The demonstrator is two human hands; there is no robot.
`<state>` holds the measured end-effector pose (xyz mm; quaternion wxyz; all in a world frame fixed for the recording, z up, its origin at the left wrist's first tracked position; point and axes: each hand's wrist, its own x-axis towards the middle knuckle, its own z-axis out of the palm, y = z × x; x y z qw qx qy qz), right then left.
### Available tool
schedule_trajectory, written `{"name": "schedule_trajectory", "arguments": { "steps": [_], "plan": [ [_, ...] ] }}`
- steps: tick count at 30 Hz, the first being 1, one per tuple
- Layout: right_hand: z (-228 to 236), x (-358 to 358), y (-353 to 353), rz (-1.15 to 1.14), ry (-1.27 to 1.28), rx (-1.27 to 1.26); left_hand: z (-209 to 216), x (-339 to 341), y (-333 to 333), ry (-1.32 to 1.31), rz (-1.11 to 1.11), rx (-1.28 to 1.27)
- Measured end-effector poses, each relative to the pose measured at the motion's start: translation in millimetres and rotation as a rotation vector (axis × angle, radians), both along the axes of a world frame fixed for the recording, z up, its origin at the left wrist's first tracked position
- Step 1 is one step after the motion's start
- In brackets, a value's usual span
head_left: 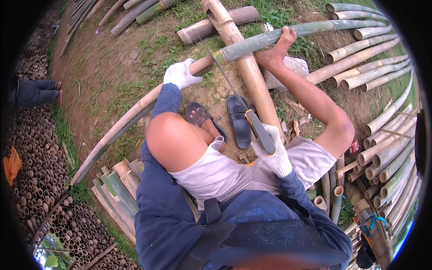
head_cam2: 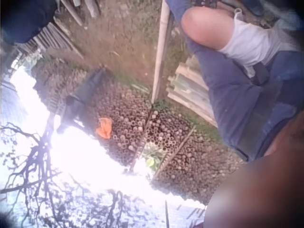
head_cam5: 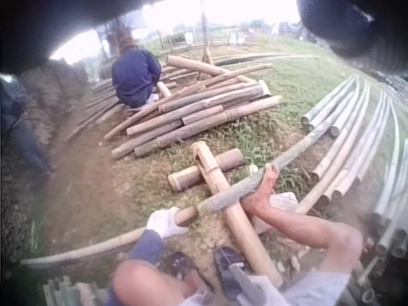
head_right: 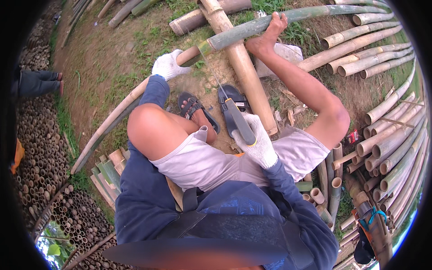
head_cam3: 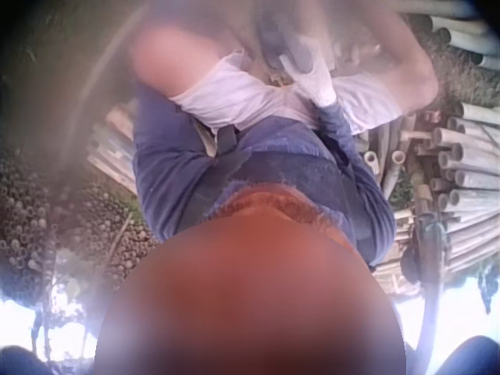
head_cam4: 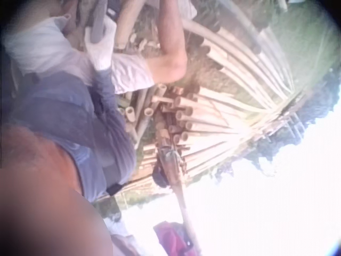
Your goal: The person sits on the ground and uses a hand saw to cut long bamboo poles into shorter sections. They repeatedly position each pole on a makeshift wooden stand, saw through it, and then move the cut pieces aside.
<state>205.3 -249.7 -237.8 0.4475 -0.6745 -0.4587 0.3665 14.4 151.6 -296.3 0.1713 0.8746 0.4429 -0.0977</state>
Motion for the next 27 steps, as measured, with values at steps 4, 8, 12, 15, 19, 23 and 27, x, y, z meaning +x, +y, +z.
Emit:
{"name": "schedule_trajectory", "arguments": {
  "steps": [4, 8, 12, 15, 19, 23, 27],
  "plan": [
    [8, -1, -34, 0.012, -0.050, 0.125, -1, 1, 1, -0.032, 0.000, 0.061],
    [-28, 5, 109, -0.014, -0.036, 0.141, 4, 5, -2, 0.003, 0.026, 0.025],
    [-65, 5, 217, -0.064, 0.171, 0.272, 12, 6, -5, 0.006, 0.033, 0.057],
    [-63, -1, 159, -0.033, -0.102, 0.315, 9, 6, -5, 0.011, -0.001, 0.038],
    [-16, -6, -5, -0.084, -0.116, 0.115, 1, 5, 0, -0.040, -0.009, 0.026],
    [9, -14, -21, -0.105, -0.132, 0.105, 1, 4, 2, -0.052, -0.003, 0.018],
    [-37, -4, 152, -0.140, -0.043, 0.181, 3, 5, -1, -0.031, -0.006, 0.037]
  ]
}}
